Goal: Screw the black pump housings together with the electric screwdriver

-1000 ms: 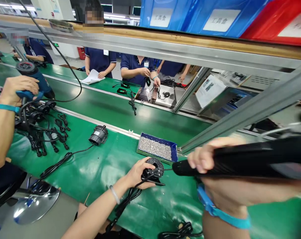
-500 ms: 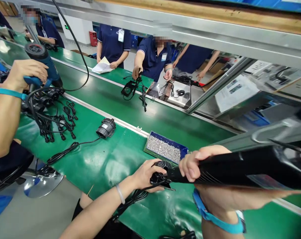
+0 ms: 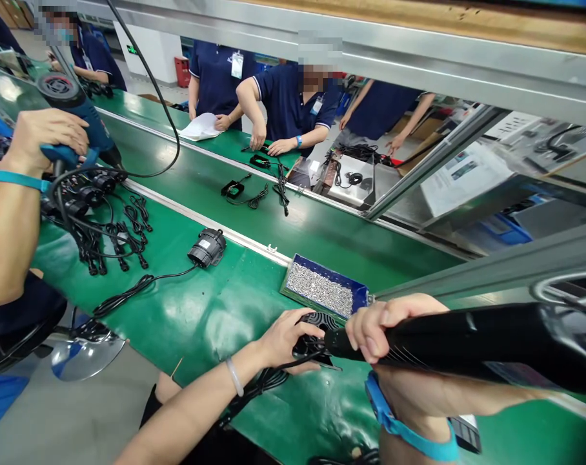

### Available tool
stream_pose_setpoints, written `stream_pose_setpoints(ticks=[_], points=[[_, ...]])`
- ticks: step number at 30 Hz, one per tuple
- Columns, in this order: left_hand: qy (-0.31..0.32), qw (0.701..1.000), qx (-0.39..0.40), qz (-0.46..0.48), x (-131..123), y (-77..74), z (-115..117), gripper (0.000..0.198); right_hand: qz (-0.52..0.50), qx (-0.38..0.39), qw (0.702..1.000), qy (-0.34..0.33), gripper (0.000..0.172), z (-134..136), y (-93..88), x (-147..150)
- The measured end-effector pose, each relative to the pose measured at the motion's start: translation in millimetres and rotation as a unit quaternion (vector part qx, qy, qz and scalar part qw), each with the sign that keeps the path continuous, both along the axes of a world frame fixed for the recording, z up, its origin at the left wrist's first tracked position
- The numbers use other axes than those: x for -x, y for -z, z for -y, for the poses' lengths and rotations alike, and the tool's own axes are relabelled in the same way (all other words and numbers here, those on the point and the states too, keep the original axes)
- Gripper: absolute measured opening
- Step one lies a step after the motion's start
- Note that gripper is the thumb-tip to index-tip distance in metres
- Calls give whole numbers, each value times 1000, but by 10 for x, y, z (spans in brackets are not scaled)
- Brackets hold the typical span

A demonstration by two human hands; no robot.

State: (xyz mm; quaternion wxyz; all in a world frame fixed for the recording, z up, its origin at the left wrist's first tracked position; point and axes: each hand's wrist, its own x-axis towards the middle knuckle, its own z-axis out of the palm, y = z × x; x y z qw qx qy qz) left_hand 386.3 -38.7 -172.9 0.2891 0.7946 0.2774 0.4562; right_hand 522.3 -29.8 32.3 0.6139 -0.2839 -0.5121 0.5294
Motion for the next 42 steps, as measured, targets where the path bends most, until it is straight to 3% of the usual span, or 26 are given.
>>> stream_pose_setpoints(ticks=[4, 8, 10, 15, 17, 22, 28, 34, 42], points=[[-21, 1000, -5, 4, -52, -17, 48, 65, 40, -6, 999, 17, 76, -3, -161, -27], [-135, 991, -19, -4, -259, -28, 258, 69, 27, -55, 981, 181, 38, -40, -464, -13], [-189, 982, -15, -15, -369, -33, 358, 67, 14, -64, 975, 214, 33, -104, -524, 7], [-225, 974, -11, -14, -465, -84, 419, 61, 28, 4, 996, 83, 73, -318, -339, 20], [-227, 974, -21, -10, -454, -105, 401, 59, 26, 26, 997, 67, 81, -360, -253, 36], [-232, 972, -28, -12, -448, -129, 385, 58, 11, 33, 997, 75, 80, -371, -171, 82], [-237, 971, -40, -13, -458, -153, 389, 55, 2, 19, 1000, 10, 83, -406, -82, 23], [-235, 971, -42, -12, -450, -139, 373, 55, 4, 29, 1000, 11, 85, -394, -68, 71], [-237, 970, -44, -12, -518, 3, 393, 63, -27, 63, 994, 89, 86, -354, -49, 233]])
